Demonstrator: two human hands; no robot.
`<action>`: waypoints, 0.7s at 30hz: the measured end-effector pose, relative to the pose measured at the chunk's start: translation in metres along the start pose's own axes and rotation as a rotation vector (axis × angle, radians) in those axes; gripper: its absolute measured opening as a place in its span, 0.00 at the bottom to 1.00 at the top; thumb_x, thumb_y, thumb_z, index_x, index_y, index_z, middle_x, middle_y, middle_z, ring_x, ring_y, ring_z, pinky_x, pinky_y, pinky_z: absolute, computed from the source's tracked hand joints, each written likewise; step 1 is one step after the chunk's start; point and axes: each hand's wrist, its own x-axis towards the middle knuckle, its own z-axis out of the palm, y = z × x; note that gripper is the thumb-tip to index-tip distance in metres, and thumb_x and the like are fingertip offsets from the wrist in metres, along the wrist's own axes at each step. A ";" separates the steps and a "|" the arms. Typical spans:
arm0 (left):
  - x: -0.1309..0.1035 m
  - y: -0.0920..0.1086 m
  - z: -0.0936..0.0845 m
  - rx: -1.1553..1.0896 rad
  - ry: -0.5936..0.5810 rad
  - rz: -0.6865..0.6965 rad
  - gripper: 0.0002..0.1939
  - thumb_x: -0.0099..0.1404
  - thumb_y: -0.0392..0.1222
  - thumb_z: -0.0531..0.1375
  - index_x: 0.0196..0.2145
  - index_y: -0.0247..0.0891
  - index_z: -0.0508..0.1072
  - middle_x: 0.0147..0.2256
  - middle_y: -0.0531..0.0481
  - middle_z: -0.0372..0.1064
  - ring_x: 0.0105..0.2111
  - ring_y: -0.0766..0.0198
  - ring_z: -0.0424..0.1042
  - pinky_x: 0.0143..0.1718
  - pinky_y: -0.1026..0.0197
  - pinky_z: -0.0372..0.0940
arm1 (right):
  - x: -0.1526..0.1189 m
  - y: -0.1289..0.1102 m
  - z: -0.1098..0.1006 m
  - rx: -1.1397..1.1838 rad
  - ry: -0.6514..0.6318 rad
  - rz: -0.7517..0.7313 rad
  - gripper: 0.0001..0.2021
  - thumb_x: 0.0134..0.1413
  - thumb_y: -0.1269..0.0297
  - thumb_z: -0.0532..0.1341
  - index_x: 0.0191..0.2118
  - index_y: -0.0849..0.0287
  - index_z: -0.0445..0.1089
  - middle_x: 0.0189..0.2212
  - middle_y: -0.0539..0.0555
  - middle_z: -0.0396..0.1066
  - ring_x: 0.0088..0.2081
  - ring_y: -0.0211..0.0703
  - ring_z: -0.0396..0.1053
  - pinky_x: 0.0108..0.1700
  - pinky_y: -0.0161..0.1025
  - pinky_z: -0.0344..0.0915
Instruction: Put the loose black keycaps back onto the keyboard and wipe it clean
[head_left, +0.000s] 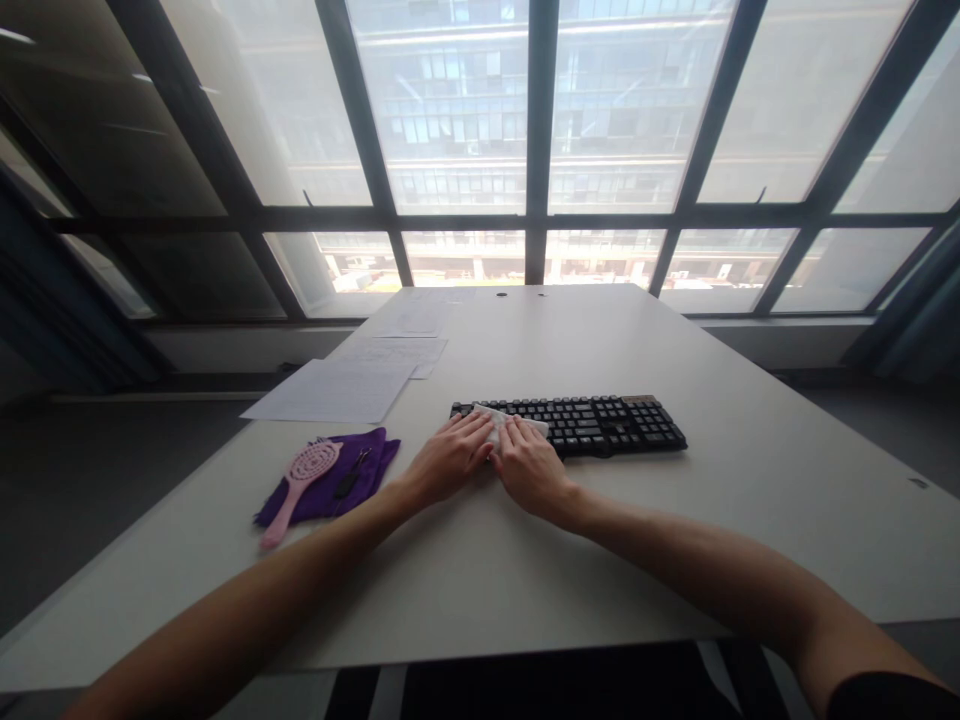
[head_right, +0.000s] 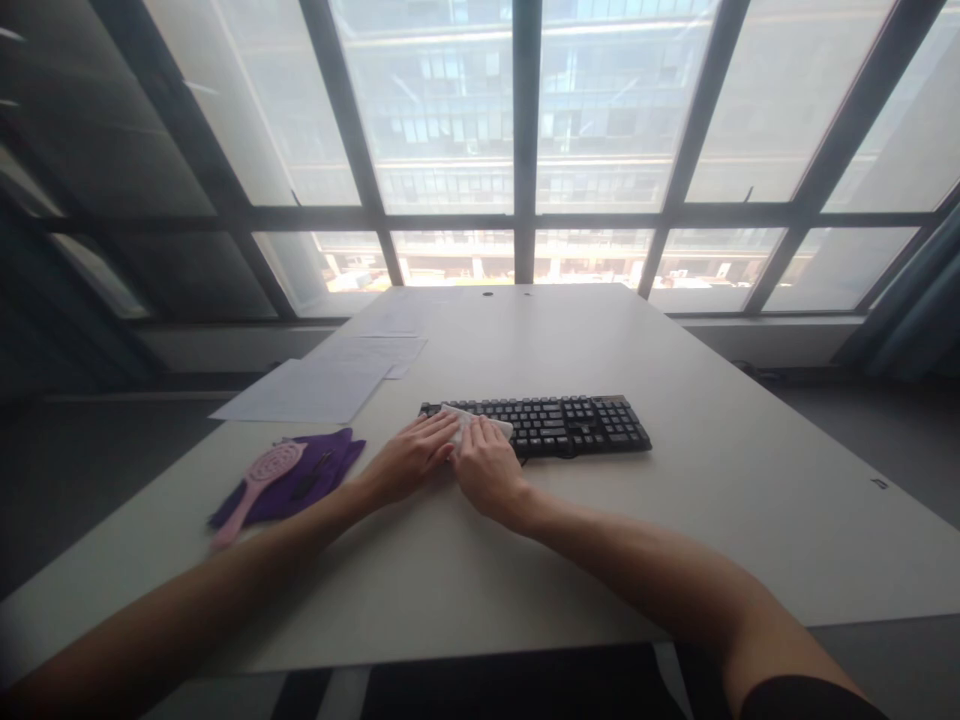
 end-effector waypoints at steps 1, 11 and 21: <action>0.000 -0.001 0.001 0.001 0.006 -0.008 0.23 0.77 0.47 0.51 0.64 0.37 0.68 0.64 0.39 0.64 0.66 0.50 0.62 0.67 0.43 0.57 | 0.000 0.001 0.000 0.009 0.003 -0.001 0.27 0.73 0.59 0.49 0.63 0.79 0.65 0.62 0.75 0.64 0.66 0.59 0.61 0.68 0.50 0.56; 0.006 0.008 -0.007 0.086 -0.010 -0.140 0.21 0.78 0.47 0.47 0.57 0.38 0.74 0.61 0.40 0.68 0.64 0.52 0.65 0.66 0.44 0.58 | 0.003 0.005 0.001 0.110 -0.007 -0.047 0.30 0.71 0.54 0.53 0.64 0.78 0.64 0.64 0.75 0.62 0.68 0.60 0.57 0.69 0.53 0.53; 0.007 -0.001 -0.007 0.003 0.096 -0.170 0.18 0.76 0.45 0.49 0.40 0.38 0.77 0.57 0.41 0.72 0.60 0.52 0.68 0.62 0.45 0.63 | 0.013 0.033 -0.018 0.156 0.071 0.038 0.23 0.74 0.56 0.49 0.45 0.62 0.79 0.57 0.65 0.72 0.61 0.55 0.66 0.65 0.51 0.56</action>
